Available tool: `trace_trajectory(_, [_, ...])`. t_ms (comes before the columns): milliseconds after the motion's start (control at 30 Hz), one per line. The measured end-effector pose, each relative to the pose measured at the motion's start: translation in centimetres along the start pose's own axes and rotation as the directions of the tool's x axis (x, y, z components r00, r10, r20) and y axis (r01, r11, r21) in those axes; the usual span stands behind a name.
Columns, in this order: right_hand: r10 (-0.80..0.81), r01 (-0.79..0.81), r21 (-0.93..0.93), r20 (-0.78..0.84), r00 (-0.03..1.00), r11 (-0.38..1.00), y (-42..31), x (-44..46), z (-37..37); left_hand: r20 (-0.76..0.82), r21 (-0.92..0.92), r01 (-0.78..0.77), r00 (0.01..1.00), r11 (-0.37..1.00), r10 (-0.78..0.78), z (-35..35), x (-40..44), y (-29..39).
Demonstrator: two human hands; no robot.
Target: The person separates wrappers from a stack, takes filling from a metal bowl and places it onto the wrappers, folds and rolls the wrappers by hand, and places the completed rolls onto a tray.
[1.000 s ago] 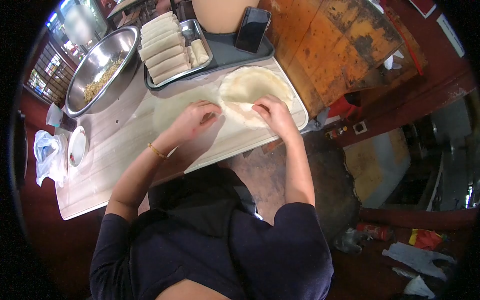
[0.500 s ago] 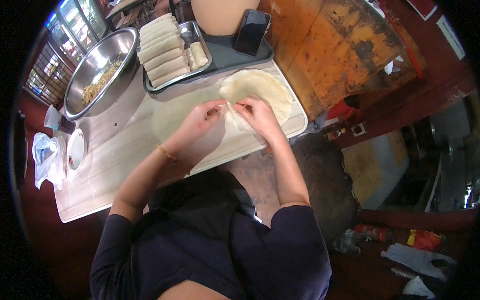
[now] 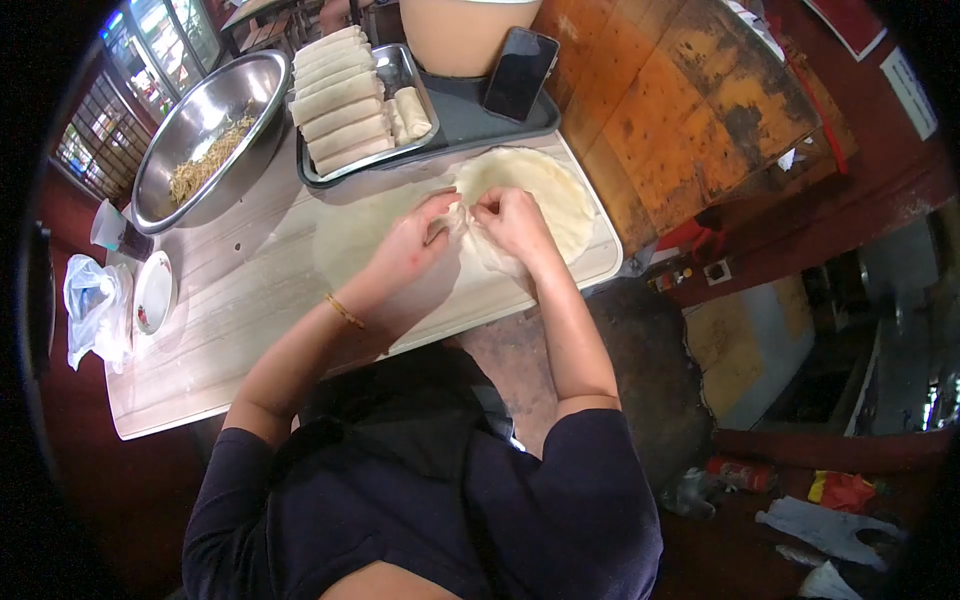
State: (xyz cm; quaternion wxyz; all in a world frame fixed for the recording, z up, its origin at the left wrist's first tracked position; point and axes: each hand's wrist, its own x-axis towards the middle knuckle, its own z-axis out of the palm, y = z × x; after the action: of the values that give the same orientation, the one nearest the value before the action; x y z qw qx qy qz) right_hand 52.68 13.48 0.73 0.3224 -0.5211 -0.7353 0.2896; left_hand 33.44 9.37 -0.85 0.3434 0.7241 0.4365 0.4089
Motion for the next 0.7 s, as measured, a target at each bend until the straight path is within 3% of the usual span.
trace_trajectory(67, [0.001, -0.001, -0.014, 0.003, 1.000, 1.000, 0.5, 0.0, 0.5, -0.029, 0.291, -0.286, 0.951, 0.913, 0.308, -0.1, 0.4, 0.0])
trace_trajectory(267, [-0.027, 0.022, -0.081, -0.065, 0.998, 0.996, 0.5, -0.1, 0.9, 0.134, 0.528, -0.339, 0.938, 0.779, 0.318, 0.2, -0.8, -0.8])
trace_trajectory(533, [-0.056, 0.050, -0.124, -0.045, 0.997, 0.991, -0.2, -0.4, 0.9, 0.131, 0.598, -0.340, 0.935, 0.726, 0.330, -0.3, -1.0, 0.2])
trace_trajectory(600, [-0.104, 0.062, -0.272, -0.141, 0.985, 0.960, -0.9, -0.7, 0.7, 0.142, 0.603, -0.331, 0.940, 0.726, 0.311, -0.4, -1.0, 0.2])
trace_trajectory(700, [-0.146, 0.074, -0.302, -0.222, 0.964, 0.951, -1.6, -1.1, -0.3, 0.135, 0.604, -0.354, 0.928, 0.714, 0.346, -0.3, -0.9, 0.2])
